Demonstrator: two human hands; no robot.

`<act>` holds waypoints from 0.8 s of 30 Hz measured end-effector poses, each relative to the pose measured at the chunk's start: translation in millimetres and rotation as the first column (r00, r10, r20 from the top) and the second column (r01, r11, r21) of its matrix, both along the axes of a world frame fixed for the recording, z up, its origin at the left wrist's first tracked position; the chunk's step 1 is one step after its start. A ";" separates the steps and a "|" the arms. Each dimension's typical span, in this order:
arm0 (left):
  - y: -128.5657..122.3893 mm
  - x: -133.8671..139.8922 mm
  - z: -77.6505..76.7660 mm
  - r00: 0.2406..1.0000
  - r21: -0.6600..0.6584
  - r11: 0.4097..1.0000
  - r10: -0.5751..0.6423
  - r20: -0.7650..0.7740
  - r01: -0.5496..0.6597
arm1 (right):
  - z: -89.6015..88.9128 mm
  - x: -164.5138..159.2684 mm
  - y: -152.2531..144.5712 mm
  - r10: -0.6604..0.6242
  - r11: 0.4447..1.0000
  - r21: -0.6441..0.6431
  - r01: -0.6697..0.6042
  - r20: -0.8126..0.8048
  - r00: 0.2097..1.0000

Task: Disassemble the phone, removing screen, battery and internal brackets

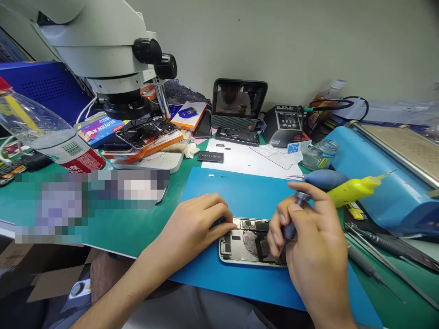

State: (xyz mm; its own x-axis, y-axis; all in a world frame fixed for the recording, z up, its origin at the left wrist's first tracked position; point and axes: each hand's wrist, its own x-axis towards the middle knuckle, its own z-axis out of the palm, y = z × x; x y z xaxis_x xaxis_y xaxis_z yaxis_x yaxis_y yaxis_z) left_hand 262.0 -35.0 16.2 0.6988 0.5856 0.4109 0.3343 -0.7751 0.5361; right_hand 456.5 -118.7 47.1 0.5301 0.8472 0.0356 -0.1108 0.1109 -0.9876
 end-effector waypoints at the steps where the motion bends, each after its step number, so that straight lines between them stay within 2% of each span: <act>1: 0.0 0.0 -0.6 1.000 0.009 1.000 -0.004 -0.009 0.004 | 4.9 4.2 -2.6 0.066 0.994 -0.077 -0.071 -0.070 0.995; 3: 0.2 0.0 -2.2 1.000 0.024 1.000 -0.006 -0.019 0.006 | 13.9 11.1 -12.6 0.194 0.947 -0.220 -0.236 -0.197 0.961; 5: 0.3 0.3 -4.0 1.000 0.036 0.999 -0.013 -0.013 0.014 | 20.1 13.4 -28.1 0.274 0.872 -0.315 -0.375 -0.322 0.906; 10: -0.6 2.4 -6.1 0.998 0.071 0.996 -0.056 -0.036 0.059 | 16.3 3.8 -60.7 0.387 0.681 -0.416 -0.603 -0.494 0.778; 12: -1.1 2.9 -5.9 0.997 0.062 0.996 -0.069 -0.043 0.072 | 10.7 0.3 -63.3 0.412 0.640 -0.421 -0.643 -0.519 0.749; 18: -1.9 3.0 -6.3 0.997 0.020 0.998 -0.064 -0.036 0.065 | -1.5 -3.7 -61.9 0.357 0.663 -0.463 -0.588 -0.495 0.792; 24: -1.3 2.3 -6.3 0.997 -0.005 0.998 -0.059 -0.053 0.059 | -12.0 -6.3 -66.2 0.405 0.658 -0.422 -0.623 -0.500 0.766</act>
